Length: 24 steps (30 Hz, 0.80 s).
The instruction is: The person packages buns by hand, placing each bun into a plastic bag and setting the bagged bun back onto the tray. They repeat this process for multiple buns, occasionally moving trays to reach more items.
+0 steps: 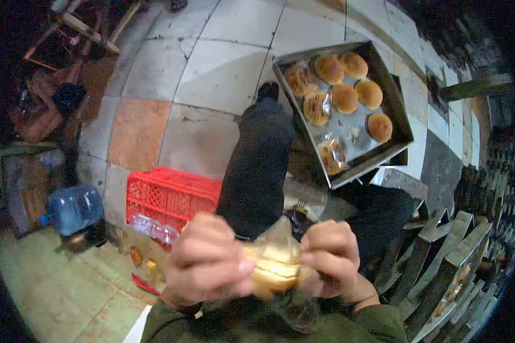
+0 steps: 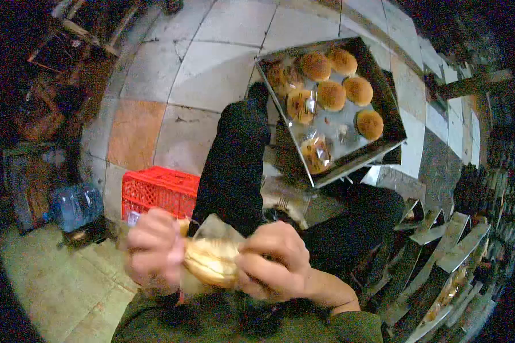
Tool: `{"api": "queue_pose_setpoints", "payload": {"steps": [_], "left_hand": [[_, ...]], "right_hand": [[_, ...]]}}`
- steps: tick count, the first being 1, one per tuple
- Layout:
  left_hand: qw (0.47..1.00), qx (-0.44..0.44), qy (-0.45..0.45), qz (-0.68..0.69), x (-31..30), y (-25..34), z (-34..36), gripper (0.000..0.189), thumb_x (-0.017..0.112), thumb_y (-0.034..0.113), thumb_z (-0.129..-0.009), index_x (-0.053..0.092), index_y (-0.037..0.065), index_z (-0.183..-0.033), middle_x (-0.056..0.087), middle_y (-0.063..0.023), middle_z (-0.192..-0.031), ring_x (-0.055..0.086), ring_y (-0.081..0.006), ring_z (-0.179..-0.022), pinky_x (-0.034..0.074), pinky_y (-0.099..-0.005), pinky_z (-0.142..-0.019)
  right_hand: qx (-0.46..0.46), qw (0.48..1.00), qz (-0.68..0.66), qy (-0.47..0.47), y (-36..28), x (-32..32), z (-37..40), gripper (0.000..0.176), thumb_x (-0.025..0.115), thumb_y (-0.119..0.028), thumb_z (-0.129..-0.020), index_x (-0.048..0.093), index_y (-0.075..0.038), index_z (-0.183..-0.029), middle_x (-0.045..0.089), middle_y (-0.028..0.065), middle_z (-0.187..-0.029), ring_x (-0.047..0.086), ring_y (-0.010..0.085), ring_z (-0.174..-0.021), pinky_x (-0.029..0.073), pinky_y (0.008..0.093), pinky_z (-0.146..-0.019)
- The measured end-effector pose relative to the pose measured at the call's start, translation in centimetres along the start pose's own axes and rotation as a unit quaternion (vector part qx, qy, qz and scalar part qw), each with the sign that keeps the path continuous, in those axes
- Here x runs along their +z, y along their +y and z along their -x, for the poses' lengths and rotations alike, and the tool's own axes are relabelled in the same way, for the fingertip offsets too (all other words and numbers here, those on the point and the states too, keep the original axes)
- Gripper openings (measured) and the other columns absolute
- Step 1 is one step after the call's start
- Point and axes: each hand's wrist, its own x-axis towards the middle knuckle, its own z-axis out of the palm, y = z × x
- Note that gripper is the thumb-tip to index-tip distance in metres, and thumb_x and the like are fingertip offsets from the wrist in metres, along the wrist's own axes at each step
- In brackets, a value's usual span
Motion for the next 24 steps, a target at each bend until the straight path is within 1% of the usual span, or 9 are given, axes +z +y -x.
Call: {"api": "queue_pose_setpoints", "payload": {"steps": [1,3,5,10,12,15,19,22,24], "left_hand": [[0.996,-0.009,0.034,-0.081,1.0,-0.9,-0.4,0.008,0.061,0.008,-0.07,0.056,0.007,-0.077,0.053,-0.0064,-0.08,0.052,-0.0196,-0.073,0.044,-0.0345,-0.069],[0.969,-0.123,-0.171,-0.128,0.0,-4.7,-3.6,0.014,0.064,0.018,-0.079,0.06,0.005,-0.081,0.059,-0.0082,-0.089,0.056,-0.0179,-0.07,0.045,-0.0322,-0.058],[0.891,-0.414,0.066,0.175,0.6,-7.6,-3.8,0.019,0.061,0.021,-0.083,0.057,0.002,-0.083,0.056,-0.0053,-0.088,0.053,-0.0159,-0.074,0.044,-0.0308,-0.067],[0.857,-0.502,0.098,-0.069,0.2,-8.0,2.7,0.014,0.056,0.018,-0.085,0.056,0.007,-0.077,0.048,0.0015,-0.072,0.045,-0.0103,-0.072,0.037,-0.0259,-0.066],[0.907,-0.316,0.038,-0.276,-0.4,-8.6,7.9,0.022,0.056,0.02,-0.086,0.057,0.002,-0.075,0.047,0.0012,-0.073,0.044,-0.007,-0.059,0.036,-0.0211,-0.052],[0.804,-0.567,0.181,-0.02,-0.6,-4.4,8.1,0.021,0.053,0.014,-0.087,0.056,0.002,-0.07,0.048,0.0028,-0.068,0.044,-0.0052,-0.058,0.035,-0.0208,-0.053],[0.732,-0.63,0.14,0.218,0.3,1.1,3.3,0.022,0.048,0.017,-0.089,0.06,-0.001,-0.085,0.056,-0.002,-0.08,0.048,-0.0072,-0.07,0.036,-0.0227,-0.058],[0.819,-0.524,0.095,0.212,0.4,1.6,-0.1,0.032,0.043,0.024,-0.09,0.058,-0.002,-0.102,0.057,-0.005,-0.09,0.047,-0.0095,-0.083,0.035,-0.0251,-0.07],[0.797,-0.477,0.277,0.246,-0.1,2.0,-1.8,0.041,0.041,0.03,-0.09,0.053,-0.002,-0.113,0.056,-0.0058,-0.098,0.045,-0.0105,-0.091,0.031,-0.0261,-0.077]], "right_hand": [[-0.029,0.998,0.049,0.003,1.3,0.3,-1.2,0.009,0.061,-0.005,-0.075,0.057,-0.003,-0.083,0.057,0.01,-0.081,0.054,0.0243,-0.068,0.045,0.0327,-0.06],[0.158,0.984,0.052,-0.061,3.5,1.1,-4.6,0.007,0.054,-0.005,-0.081,0.054,0.0,-0.077,0.054,0.0137,-0.071,0.053,0.0242,-0.062,0.043,0.0333,-0.057],[0.198,0.97,0.105,0.098,8.7,1.8,-5.8,0.019,0.052,-0.013,-0.086,0.05,0.001,-0.073,0.049,0.0144,-0.064,0.048,0.0219,-0.057,0.039,0.0331,-0.053],[0.373,0.922,0.091,0.037,12.7,2.6,1.9,0.029,0.048,-0.021,-0.089,0.046,0.002,-0.071,0.047,0.0119,-0.059,0.041,0.0212,-0.052,0.036,0.034,-0.05],[0.408,0.909,0.076,0.031,11.4,3.0,6.0,0.027,0.051,-0.021,-0.088,0.048,0.0,-0.072,0.048,0.0108,-0.059,0.043,0.0237,-0.052,0.037,0.0339,-0.051],[0.229,0.926,0.231,0.194,7.4,3.6,7.8,0.016,0.058,-0.02,-0.083,0.053,-0.005,-0.078,0.057,0.0084,-0.073,0.051,0.0279,-0.061,0.044,0.0366,-0.061],[-0.021,0.957,0.279,-0.079,2.1,3.4,3.2,0.048,0.073,-0.02,-0.068,0.05,-0.008,-0.108,0.055,0.0134,-0.103,0.055,0.0293,-0.092,0.044,0.0388,-0.081],[0.205,0.97,0.092,-0.098,7.0,-0.7,-0.1,0.059,0.076,-0.023,-0.066,0.047,-0.009,-0.115,0.054,0.0139,-0.108,0.055,0.0269,-0.098,0.042,0.0366,-0.088],[0.31,0.946,-0.047,-0.081,9.8,-5.9,-1.6,0.063,0.077,-0.026,-0.066,0.045,-0.007,-0.118,0.054,0.0119,-0.109,0.054,0.0238,-0.099,0.041,0.0345,-0.088]]}}
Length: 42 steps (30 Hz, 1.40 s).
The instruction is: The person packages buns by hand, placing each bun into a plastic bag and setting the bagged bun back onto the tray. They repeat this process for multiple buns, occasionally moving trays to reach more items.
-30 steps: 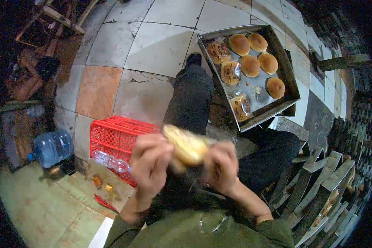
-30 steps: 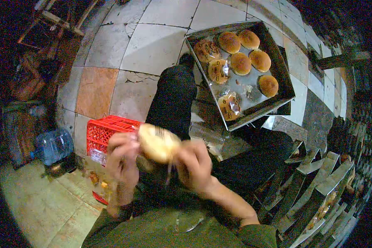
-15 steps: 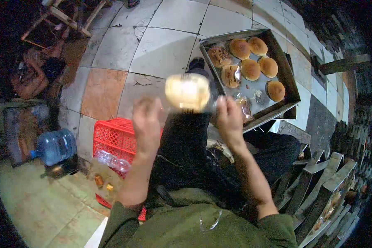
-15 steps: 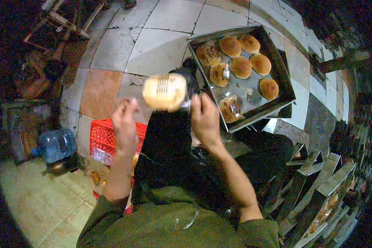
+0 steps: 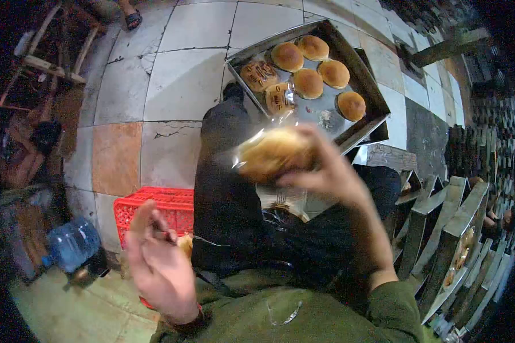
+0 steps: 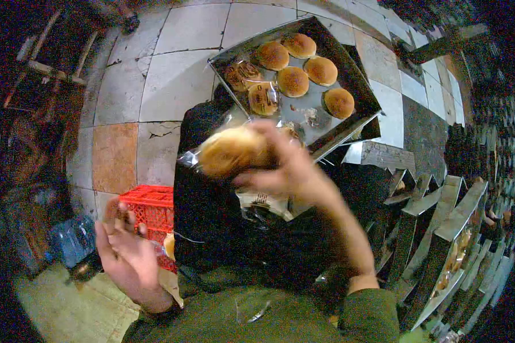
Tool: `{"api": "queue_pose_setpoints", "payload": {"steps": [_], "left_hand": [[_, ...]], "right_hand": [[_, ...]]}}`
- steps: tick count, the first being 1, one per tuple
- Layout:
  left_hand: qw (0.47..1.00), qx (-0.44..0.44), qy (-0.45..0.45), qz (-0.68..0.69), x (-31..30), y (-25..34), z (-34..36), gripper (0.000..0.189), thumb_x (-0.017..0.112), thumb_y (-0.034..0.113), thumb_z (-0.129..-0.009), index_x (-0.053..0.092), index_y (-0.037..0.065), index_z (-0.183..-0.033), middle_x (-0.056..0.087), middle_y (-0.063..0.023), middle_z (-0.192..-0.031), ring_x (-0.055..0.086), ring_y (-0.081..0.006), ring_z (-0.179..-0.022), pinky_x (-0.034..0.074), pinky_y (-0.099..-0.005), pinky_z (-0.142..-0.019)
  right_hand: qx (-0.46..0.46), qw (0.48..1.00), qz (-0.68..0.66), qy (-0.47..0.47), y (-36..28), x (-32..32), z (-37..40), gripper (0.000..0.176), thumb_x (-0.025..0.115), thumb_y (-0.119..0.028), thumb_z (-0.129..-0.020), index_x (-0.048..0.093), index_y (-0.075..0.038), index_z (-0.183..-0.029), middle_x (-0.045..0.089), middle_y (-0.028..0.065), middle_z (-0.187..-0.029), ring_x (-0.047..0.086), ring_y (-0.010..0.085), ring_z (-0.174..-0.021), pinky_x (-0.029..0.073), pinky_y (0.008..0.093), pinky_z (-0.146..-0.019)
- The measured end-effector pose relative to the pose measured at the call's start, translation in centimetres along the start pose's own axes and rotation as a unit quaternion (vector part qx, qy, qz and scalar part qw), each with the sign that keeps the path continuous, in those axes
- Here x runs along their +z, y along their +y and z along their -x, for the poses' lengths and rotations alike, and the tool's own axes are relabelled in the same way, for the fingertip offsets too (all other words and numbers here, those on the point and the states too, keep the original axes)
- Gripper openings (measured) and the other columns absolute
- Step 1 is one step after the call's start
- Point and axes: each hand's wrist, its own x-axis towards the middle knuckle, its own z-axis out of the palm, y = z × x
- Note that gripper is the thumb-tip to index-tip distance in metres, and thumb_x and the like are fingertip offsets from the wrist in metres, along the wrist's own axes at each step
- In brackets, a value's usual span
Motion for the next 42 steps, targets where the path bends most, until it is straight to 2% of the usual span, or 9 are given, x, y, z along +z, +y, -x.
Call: {"api": "queue_pose_setpoints", "payload": {"steps": [3,5,9,21,26,30,36,39,42], "left_hand": [[0.997,-0.03,-0.04,-0.065,-2.3,-0.9,-1.1,0.04,0.042,0.033,-0.091,0.048,0.004,-0.118,0.055,-0.0015,-0.104,0.048,-0.011,-0.086,0.035,-0.0258,-0.074],[0.996,-0.033,-0.029,-0.082,-2.7,-2.2,-1.8,0.037,0.044,0.03,-0.09,0.049,0.005,-0.116,0.055,0.0002,-0.101,0.047,-0.0103,-0.087,0.035,-0.0255,-0.075],[0.996,-0.077,-0.035,-0.01,-3.6,-3.6,-2.3,0.03,0.052,0.02,-0.087,0.053,0.0,-0.109,0.054,-0.0039,-0.093,0.047,-0.0112,-0.084,0.035,-0.0246,-0.071],[0.956,-0.216,-0.174,-0.092,-3.1,-9.8,-3.3,0.022,0.05,0.016,-0.088,0.055,0.004,-0.106,0.056,-0.0023,-0.089,0.051,-0.0115,-0.085,0.04,-0.0271,-0.079],[0.759,0.124,-0.333,-0.545,-3.6,-16.1,-3.7,0.038,0.057,0.018,-0.082,0.049,-0.004,-0.111,0.049,-0.0212,-0.114,0.049,-0.033,-0.106,0.038,-0.0364,-0.092],[0.757,0.099,-0.334,-0.553,-2.7,-18.6,-3.5,0.04,0.056,0.018,-0.079,0.045,-0.008,-0.108,0.055,-0.0277,-0.1,0.053,-0.0379,-0.097,0.038,-0.0433,-0.088],[0.467,0.039,-0.421,-0.777,-3.2,-20.3,-2.2,0.041,0.056,0.009,-0.075,0.041,-0.004,-0.111,0.062,-0.0205,-0.073,0.061,-0.034,-0.077,0.041,-0.0433,-0.081],[0.591,0.325,-0.301,-0.674,-2.5,-19.6,-2.3,0.049,0.063,0.012,-0.073,0.042,0.0,-0.115,0.061,-0.0209,-0.084,0.06,-0.0328,-0.085,0.042,-0.0416,-0.081],[0.665,0.072,-0.451,-0.59,-2.5,-19.0,-3.4,0.055,0.069,0.015,-0.069,0.043,0.002,-0.116,0.057,-0.0204,-0.1,0.055,-0.0332,-0.094,0.042,-0.0407,-0.082]], "right_hand": [[0.139,0.967,0.212,0.001,5.5,-9.6,-1.3,0.057,0.072,-0.031,-0.072,0.047,-0.003,-0.115,0.056,0.0124,-0.107,0.054,0.0216,-0.097,0.043,0.0323,-0.084],[0.064,0.684,0.705,0.176,8.7,-10.9,1.0,0.044,0.066,-0.028,-0.077,0.052,-0.001,-0.109,0.059,0.0156,-0.099,0.056,0.0239,-0.091,0.044,0.0331,-0.08],[0.098,0.95,0.276,0.111,13.5,-1.9,5.0,0.03,0.058,-0.021,-0.081,0.057,0.0,-0.103,0.06,0.0209,-0.085,0.058,0.0343,-0.084,0.045,0.0428,-0.078],[0.164,0.974,-0.013,-0.157,13.0,1.9,7.1,0.051,0.062,-0.033,-0.081,0.046,-0.001,-0.117,0.056,0.0129,-0.111,0.056,0.0209,-0.096,0.045,0.0315,-0.083],[0.278,0.953,0.042,-0.114,14.4,1.8,6.3,0.053,0.071,-0.038,-0.073,0.053,-0.001,-0.106,0.059,0.0089,-0.094,0.054,0.0155,-0.085,0.044,0.0297,-0.076],[0.264,0.956,0.056,-0.115,12.9,1.3,5.8,0.031,0.064,-0.029,-0.08,0.06,-0.002,-0.094,0.059,0.0072,-0.079,0.052,0.0151,-0.072,0.042,0.03,-0.067],[0.011,0.967,0.246,-0.058,13.1,1.9,7.5,0.038,0.06,-0.011,-0.069,0.054,-0.01,-0.106,0.056,0.0159,-0.095,0.054,0.0361,-0.091,0.045,0.0412,-0.075],[0.022,0.94,0.335,-0.063,14.3,2.0,8.4,0.03,0.058,-0.011,-0.069,0.057,-0.011,-0.099,0.054,0.0162,-0.102,0.054,0.0347,-0.093,0.044,0.0411,-0.078],[-0.158,0.895,0.418,-0.001,14.2,0.5,7.5,0.022,0.061,-0.008,-0.069,0.059,-0.008,-0.092,0.058,0.0138,-0.092,0.057,0.0309,-0.086,0.046,0.0377,-0.076]]}}
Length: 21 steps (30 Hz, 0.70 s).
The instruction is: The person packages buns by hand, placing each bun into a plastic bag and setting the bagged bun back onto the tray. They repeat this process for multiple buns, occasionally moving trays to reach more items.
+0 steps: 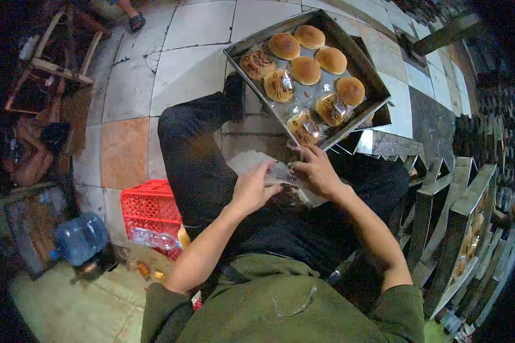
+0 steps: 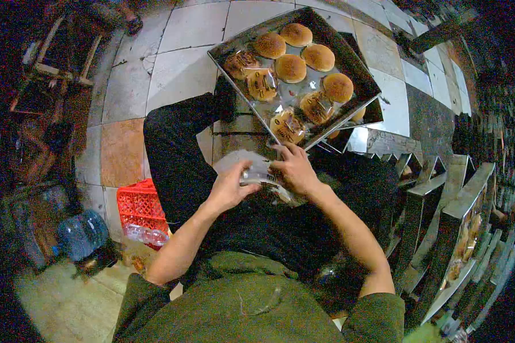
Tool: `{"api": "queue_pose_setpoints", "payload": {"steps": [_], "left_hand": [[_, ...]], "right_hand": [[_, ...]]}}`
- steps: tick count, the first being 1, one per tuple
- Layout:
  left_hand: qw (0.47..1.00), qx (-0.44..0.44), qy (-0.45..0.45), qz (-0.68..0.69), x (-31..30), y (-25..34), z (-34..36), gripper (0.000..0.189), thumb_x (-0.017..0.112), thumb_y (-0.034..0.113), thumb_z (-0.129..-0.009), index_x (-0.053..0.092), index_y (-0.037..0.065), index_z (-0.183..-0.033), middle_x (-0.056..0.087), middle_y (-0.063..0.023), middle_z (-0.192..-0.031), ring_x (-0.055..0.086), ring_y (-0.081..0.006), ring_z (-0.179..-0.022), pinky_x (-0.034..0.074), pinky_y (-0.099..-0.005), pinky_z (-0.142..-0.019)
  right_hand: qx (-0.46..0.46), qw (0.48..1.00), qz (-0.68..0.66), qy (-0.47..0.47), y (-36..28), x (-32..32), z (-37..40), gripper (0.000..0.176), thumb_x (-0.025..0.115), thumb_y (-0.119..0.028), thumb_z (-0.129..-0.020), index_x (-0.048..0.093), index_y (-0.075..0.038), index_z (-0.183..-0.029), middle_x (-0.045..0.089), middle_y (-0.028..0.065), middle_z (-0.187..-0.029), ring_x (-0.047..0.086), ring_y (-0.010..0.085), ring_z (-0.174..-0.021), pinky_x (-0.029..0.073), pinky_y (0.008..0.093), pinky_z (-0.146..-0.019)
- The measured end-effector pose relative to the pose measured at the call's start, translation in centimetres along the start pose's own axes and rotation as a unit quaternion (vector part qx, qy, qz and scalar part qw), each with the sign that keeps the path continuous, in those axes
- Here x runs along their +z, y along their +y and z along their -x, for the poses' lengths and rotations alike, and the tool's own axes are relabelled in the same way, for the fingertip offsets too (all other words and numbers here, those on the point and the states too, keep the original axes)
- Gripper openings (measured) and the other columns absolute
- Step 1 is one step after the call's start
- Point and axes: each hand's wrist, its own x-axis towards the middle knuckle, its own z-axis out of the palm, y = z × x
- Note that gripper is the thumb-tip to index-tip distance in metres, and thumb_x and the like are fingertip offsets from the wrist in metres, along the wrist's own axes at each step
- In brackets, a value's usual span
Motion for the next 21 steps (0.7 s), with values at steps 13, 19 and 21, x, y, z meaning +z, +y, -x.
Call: {"api": "queue_pose_setpoints", "payload": {"steps": [13,19,21], "left_hand": [[0.758,-0.125,-0.159,0.62,-2.7,2.4,-4.0,0.039,0.06,0.006,-0.081,0.047,0.004,-0.118,0.058,-0.0104,-0.109,0.056,-0.0192,-0.099,0.048,-0.0346,-0.085],[0.682,-0.154,-0.049,0.713,-1.8,4.5,-5.8,0.022,0.057,0.007,-0.083,0.057,0.002,-0.104,0.061,-0.0106,-0.101,0.06,-0.0206,-0.092,0.05,-0.0385,-0.083],[0.686,-0.182,-0.008,0.705,-2.8,4.9,-6.5,0.013,0.059,0.011,-0.084,0.06,0.004,-0.094,0.063,-0.0065,-0.088,0.06,-0.0139,-0.076,0.051,-0.0293,-0.068]], "right_hand": [[0.305,0.782,-0.519,0.16,0.1,-13.3,-7.3,0.018,0.048,-0.019,-0.092,0.055,-0.003,-0.089,0.056,0.0,-0.078,0.051,0.0055,-0.073,0.042,0.0208,-0.066],[0.363,0.758,-0.515,0.17,3.9,-10.6,-5.9,0.018,0.049,-0.021,-0.091,0.053,-0.003,-0.092,0.055,-0.0017,-0.072,0.051,0.0045,-0.064,0.041,0.0179,-0.057],[0.406,0.749,-0.512,0.109,5.5,-9.9,-5.2,0.016,0.05,-0.018,-0.091,0.052,-0.002,-0.088,0.055,-0.0011,-0.071,0.049,0.0055,-0.063,0.04,0.0194,-0.057]]}}
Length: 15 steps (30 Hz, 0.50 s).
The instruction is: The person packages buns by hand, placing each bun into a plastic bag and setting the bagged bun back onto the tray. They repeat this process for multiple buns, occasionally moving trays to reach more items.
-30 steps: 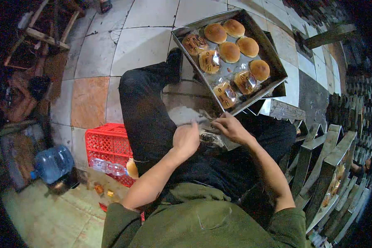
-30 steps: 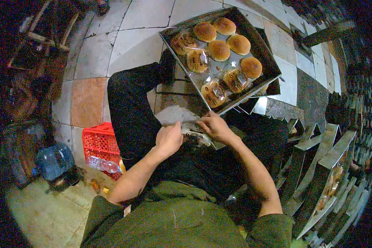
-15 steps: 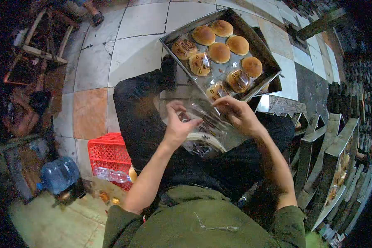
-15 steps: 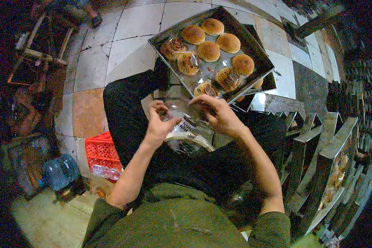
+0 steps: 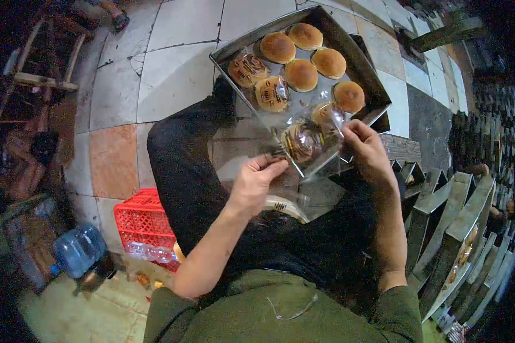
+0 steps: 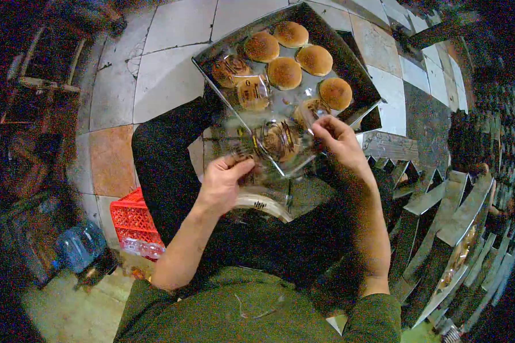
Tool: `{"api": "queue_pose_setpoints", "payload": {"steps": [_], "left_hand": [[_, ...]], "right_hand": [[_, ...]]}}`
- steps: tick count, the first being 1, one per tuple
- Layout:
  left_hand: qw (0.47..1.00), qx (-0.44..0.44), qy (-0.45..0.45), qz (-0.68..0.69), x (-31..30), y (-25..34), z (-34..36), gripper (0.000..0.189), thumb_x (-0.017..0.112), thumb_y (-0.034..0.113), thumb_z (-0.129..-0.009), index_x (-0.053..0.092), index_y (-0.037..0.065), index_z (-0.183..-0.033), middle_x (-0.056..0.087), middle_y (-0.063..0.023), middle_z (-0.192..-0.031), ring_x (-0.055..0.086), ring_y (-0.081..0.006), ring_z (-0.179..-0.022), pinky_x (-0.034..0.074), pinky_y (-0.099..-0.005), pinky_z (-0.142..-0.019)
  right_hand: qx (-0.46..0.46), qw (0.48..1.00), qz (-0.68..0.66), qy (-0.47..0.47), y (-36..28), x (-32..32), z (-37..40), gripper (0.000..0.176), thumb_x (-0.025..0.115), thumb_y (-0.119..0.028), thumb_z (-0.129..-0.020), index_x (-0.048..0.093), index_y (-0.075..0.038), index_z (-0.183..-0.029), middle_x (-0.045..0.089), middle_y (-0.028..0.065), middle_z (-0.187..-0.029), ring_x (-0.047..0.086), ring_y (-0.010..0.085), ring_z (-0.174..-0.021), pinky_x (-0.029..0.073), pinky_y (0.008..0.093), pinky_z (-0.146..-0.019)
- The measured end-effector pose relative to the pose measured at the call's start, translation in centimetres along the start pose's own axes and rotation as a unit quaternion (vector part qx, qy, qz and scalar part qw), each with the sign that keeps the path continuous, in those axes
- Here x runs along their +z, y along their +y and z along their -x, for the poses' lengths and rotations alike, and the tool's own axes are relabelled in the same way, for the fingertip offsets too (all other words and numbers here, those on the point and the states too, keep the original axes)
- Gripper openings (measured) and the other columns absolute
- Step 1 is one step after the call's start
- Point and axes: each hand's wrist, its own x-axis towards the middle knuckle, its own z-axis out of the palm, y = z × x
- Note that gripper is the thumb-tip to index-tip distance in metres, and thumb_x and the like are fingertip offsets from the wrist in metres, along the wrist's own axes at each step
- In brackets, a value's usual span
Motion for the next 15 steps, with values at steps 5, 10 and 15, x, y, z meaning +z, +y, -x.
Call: {"api": "queue_pose_setpoints", "payload": {"steps": [5,10,15], "left_hand": [[0.904,0.071,0.147,-0.396,-1.6,2.2,-1.3,0.025,0.059,0.024,-0.085,0.062,0.001,-0.077,0.054,0.0019,-0.06,0.046,-0.0074,-0.055,0.036,-0.0251,-0.05],[0.86,0.212,0.096,-0.454,-3.1,2.3,-2.7,0.021,0.053,0.019,-0.089,0.06,0.001,-0.084,0.059,-0.0007,-0.074,0.05,-0.0045,-0.066,0.04,-0.0208,-0.055],[0.979,0.079,0.136,-0.128,-2.5,3.3,-4.6,0.015,0.058,0.018,-0.086,0.061,0.004,-0.088,0.06,-0.0033,-0.075,0.053,-0.0085,-0.064,0.041,-0.0211,-0.055]], "right_hand": [[-0.166,0.929,0.325,-0.06,-1.8,2.8,1.2,0.004,0.052,-0.006,-0.086,0.053,-0.002,-0.088,0.053,0.009,-0.077,0.052,0.018,-0.073,0.042,0.0294,-0.069],[-0.116,0.955,0.247,0.116,-0.2,-0.9,-4.7,0.015,0.05,-0.013,-0.088,0.055,0.0,-0.092,0.059,0.011,-0.081,0.057,0.0194,-0.076,0.044,0.0297,-0.071],[-0.103,0.803,0.463,0.361,6.7,-11.8,-18.4,0.041,0.051,-0.038,-0.086,0.058,0.002,-0.094,0.06,0.0218,-0.095,0.057,0.0351,-0.089,0.044,0.0378,-0.077]]}}
